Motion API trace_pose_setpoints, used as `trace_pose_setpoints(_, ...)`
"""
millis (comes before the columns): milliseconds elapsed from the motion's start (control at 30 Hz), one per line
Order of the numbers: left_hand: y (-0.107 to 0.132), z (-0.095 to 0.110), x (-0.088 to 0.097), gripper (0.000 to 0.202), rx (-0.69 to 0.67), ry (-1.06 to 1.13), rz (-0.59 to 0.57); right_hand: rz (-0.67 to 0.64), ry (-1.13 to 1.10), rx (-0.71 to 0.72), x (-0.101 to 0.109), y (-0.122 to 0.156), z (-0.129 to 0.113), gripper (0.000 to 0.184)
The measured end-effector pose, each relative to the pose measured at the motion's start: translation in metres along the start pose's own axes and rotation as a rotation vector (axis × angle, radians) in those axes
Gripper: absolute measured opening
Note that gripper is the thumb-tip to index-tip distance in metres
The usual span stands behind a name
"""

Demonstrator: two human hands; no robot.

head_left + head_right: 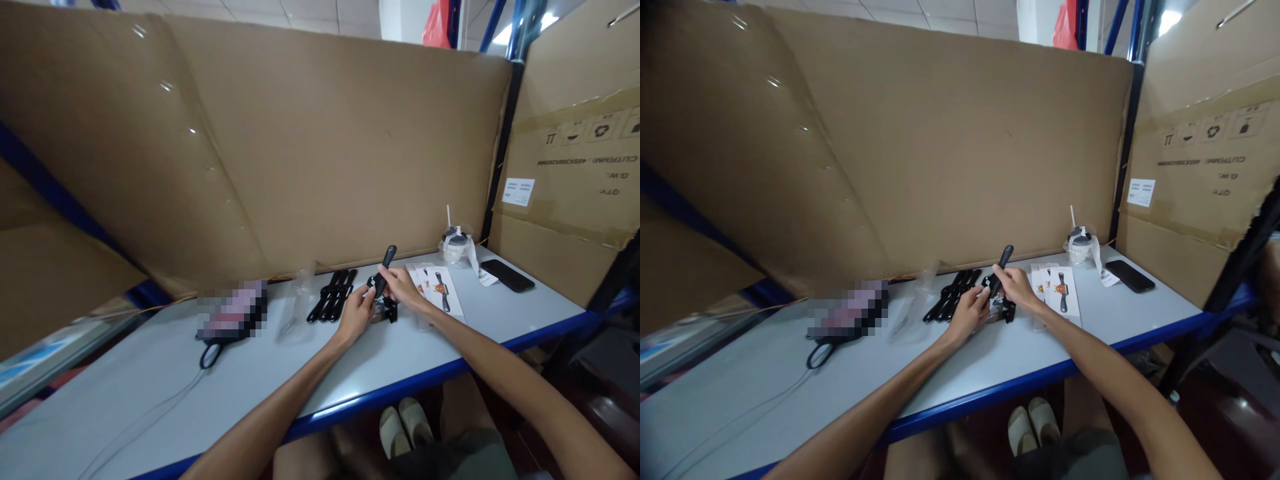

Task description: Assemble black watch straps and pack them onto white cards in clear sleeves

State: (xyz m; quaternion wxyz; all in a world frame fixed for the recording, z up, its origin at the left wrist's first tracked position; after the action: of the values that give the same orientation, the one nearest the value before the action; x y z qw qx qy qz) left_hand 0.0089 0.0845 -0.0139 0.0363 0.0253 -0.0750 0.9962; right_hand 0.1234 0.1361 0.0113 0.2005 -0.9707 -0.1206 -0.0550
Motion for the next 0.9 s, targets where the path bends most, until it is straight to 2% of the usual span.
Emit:
trace_pose_setpoints(267,0.005,0.007,-0.003,0.05,0.034,0.066,-0.006,-0.049,-0.033,0.015,-0.002,0.0,-0.006,0.073)
trace_pose_setpoints(500,0.008,0.012,-0.004,0.048,-0.001,0.033,-0.028,-0.06,0.027,0.024,-0.002,0.001,-0.006,0.063)
trace_pose_setpoints(700,0.002,0.004,-0.005,0.046,-0.01,-0.035,-0.046,-0.025,0.135,0.035,0.001,0.001,-0.004,0.06)
trace_pose_setpoints(800,0.0,0.005,0.003,0.041,-0.076,-0.151,0.044,0.038,0.227,0.035,0.009,0.001,-0.008,0.052)
trace_pose_setpoints(900,0.003,0.016,0.017,0.035,-0.197,-0.365,0.218,0.188,0.453,0.195,0.024,0.004,-0.03,0.045)
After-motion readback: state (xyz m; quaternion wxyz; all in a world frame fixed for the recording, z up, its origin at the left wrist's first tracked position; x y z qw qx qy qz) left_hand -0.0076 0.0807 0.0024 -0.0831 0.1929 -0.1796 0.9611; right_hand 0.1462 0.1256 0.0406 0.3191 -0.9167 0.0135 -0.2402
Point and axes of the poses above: each hand's wrist, its own y-axis away from the middle knuckle, its own x-axis out of the back of the hand, z = x × y, the point moved 8 cm from there along -y, towards the middle knuckle, and after that the axes turned 4 degrees about x, right-handed, at the moved point
